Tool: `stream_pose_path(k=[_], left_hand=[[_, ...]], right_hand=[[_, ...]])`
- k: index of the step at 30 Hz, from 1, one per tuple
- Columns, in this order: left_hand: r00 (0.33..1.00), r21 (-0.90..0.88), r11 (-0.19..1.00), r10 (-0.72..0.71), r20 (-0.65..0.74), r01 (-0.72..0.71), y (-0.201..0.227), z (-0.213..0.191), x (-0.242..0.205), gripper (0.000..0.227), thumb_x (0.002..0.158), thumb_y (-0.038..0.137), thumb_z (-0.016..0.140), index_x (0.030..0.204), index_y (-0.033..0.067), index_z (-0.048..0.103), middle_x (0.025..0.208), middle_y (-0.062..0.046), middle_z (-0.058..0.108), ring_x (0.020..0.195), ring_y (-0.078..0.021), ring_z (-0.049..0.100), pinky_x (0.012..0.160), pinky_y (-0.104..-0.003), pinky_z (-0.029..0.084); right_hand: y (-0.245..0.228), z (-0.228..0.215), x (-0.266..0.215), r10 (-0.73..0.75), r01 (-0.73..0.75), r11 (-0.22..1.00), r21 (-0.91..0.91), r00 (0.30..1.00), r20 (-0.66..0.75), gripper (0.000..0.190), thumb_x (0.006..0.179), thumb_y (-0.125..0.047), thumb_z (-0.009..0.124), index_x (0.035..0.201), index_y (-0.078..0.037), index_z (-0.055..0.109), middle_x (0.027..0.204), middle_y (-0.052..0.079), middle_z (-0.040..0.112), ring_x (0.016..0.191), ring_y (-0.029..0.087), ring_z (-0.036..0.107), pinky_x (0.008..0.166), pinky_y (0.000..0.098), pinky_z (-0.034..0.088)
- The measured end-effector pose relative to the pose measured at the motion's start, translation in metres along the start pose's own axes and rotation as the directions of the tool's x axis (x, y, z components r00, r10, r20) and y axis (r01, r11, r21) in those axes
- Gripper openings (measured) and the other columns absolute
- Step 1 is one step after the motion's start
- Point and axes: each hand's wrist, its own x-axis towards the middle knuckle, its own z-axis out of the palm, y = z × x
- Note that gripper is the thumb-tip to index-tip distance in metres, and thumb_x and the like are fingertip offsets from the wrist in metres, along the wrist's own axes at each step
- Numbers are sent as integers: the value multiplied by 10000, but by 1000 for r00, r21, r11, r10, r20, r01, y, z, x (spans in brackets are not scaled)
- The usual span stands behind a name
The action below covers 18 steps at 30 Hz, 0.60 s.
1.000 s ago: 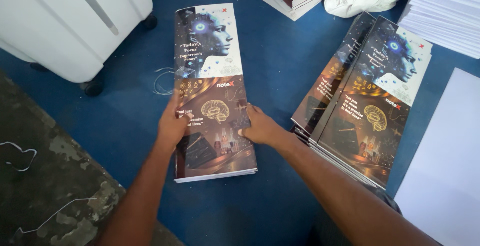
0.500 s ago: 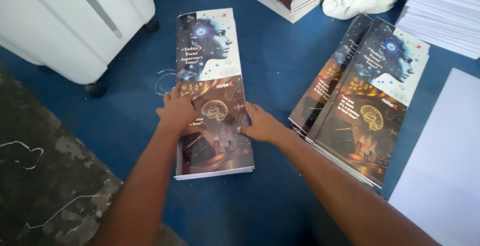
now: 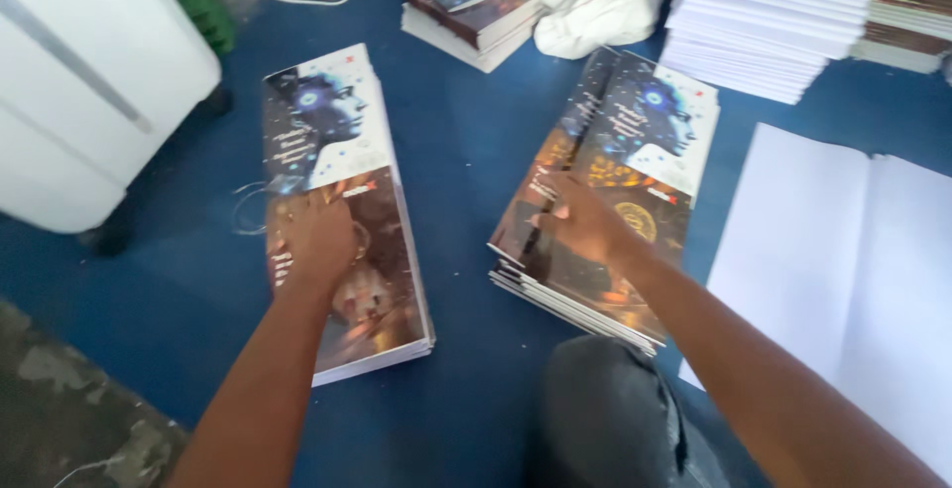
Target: The person inserts loose sheets of paper into printed booklets, closes them, and stacks them on the floor. The process is repeated multiple times with new sheets and booklets.
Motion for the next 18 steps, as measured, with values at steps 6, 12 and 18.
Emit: stream_pose_path(k=[6,12,18], left_hand=[[956,-188,958,167,-242,-215,88,-43,-3,239,775,155,684,999,99,745,1119,-135,628,1116,-356,567,956,-572,425],[881,-454,773,279,-383,-443,198,-77,-9,265,813,122,712,1074,82,741,1035,-159,637,1032,-389,586,816,-543,470],[789,-636,467,331,-518,-614,311,-75,-37,286,805,110,721,1085,54,745,1062,-195,672,1039,-405,620,918,-489,490]], right_hand=[[54,-68,-57,23,-43,991,-130,988,-149,556,862,-178,698,1394,-96,558,1385,154,563,1030,273,694,934,404,530],[113,-123,-136,241,-293,924,-245,945,-220,472,902,-226,691,1355,-119,611,1326,145,619,1024,265,712,930,396,549],[166,-143,-209,335,-404,872,-276,905,-263,420,907,-239,698,1301,-104,641,1262,142,664,1035,266,706,932,404,558]])
